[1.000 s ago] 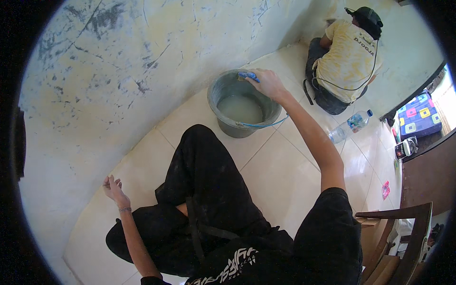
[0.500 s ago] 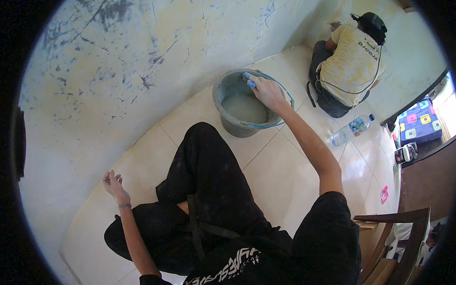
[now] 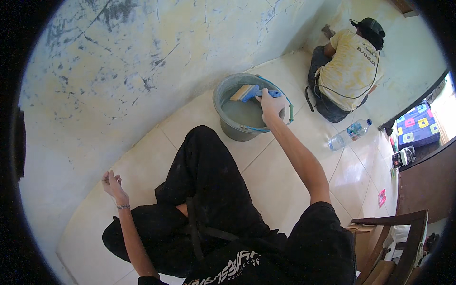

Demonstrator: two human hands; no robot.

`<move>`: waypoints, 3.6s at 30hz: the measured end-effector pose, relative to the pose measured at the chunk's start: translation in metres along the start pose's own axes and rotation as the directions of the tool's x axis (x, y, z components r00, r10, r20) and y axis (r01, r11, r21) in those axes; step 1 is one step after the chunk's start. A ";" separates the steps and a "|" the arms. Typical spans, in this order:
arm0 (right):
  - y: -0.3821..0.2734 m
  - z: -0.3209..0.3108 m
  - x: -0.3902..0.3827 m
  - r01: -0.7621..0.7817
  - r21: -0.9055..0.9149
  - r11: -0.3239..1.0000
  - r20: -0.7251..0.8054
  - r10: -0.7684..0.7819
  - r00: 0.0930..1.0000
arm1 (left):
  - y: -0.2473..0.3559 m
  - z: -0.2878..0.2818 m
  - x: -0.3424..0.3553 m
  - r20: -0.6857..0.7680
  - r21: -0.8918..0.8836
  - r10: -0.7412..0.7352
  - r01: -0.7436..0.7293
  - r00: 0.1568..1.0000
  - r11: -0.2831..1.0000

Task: The person dips a brush into a bucket and applies liquid to a wall. They also pick up and handle a stack of thin rectangular pieces by hand.

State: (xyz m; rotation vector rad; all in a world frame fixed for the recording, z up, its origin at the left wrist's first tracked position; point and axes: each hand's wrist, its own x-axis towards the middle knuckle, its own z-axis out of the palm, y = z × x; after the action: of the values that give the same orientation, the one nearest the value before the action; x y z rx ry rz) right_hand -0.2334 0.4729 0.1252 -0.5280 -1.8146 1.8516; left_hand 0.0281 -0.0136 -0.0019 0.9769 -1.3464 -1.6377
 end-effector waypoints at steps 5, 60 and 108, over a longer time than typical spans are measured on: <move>-0.006 0.028 0.001 -0.167 0.272 0.948 -0.046 0.186 0.981 | -0.002 -0.005 0.006 0.002 0.014 0.016 -0.016 1.000 1.000; -0.005 -0.009 0.003 0.990 0.008 0.142 0.790 -0.608 0.081 | -0.005 0.002 -0.001 0.049 0.039 -0.021 0.020 0.999 0.999; -0.088 -0.020 -0.056 0.180 0.350 0.919 0.421 -0.326 0.847 | 0.002 0.010 0.002 0.015 -0.038 0.024 -0.024 1.000 0.999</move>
State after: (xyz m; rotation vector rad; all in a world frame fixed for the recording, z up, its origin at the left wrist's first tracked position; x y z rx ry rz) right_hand -0.1699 0.4552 0.2085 0.2989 -1.7260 2.1296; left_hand 0.0178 -0.0121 0.0010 0.9246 -1.3276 -1.6497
